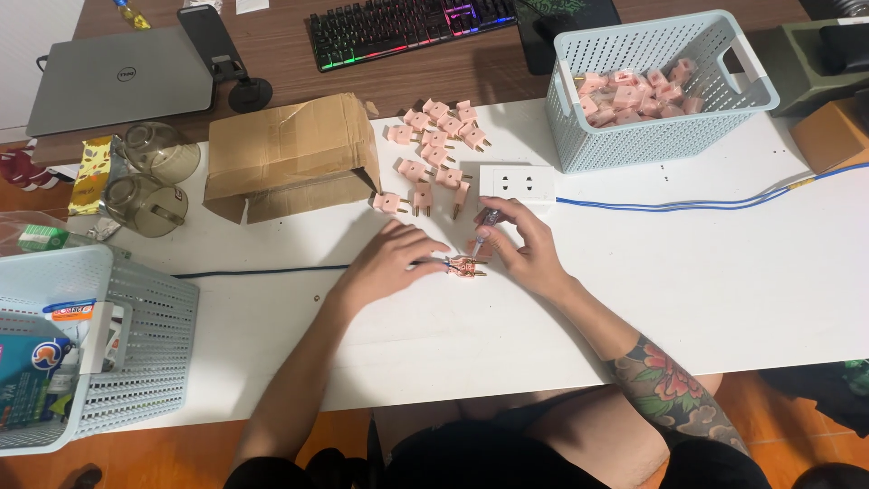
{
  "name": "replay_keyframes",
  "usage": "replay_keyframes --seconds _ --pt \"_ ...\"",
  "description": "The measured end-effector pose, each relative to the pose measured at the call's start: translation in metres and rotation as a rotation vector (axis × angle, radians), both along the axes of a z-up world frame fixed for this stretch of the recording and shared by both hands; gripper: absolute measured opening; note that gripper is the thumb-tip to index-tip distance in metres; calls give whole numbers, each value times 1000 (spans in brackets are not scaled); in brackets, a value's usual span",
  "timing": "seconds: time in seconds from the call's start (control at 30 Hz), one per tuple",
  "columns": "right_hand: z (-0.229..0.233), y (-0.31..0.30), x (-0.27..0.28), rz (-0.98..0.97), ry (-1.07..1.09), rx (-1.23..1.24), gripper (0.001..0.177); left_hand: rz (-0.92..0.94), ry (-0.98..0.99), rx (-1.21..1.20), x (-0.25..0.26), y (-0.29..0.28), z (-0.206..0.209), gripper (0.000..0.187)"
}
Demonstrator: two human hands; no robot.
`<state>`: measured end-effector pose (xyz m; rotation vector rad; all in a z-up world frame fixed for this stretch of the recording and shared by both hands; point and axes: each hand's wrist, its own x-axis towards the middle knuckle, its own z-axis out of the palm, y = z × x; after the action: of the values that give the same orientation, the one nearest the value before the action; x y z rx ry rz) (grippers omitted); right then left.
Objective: Assembling small pink electrical plug components by tightening internal screws with a screwdriver.
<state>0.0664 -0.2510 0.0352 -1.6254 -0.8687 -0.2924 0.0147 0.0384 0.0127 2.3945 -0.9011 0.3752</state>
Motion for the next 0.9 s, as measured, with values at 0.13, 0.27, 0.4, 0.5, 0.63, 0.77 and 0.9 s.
replay_keyframes --seconds 0.13,0.27,0.4,0.5,0.63,0.77,0.9 --pt "0 3 -4 1 -52 -57 45 -76 -124 -4 -10 -21 6 20" --pt "-2 4 -5 11 -70 -62 45 -99 -138 1 -12 -27 -3 13" --pt "-6 4 -4 22 -86 -62 45 -111 -146 10 -12 -30 -9 11" --pt "-11 4 -3 19 -90 -65 45 -114 -154 9 -15 -33 5 11" --pt "-18 2 0 22 -92 -61 43 -123 -163 15 -16 -35 10 12" --pt "-19 2 -1 20 -97 -61 44 -128 -168 21 -16 -36 10 12" --pt "-20 2 -1 20 -86 -60 44 -127 -172 12 -17 -37 12 11"
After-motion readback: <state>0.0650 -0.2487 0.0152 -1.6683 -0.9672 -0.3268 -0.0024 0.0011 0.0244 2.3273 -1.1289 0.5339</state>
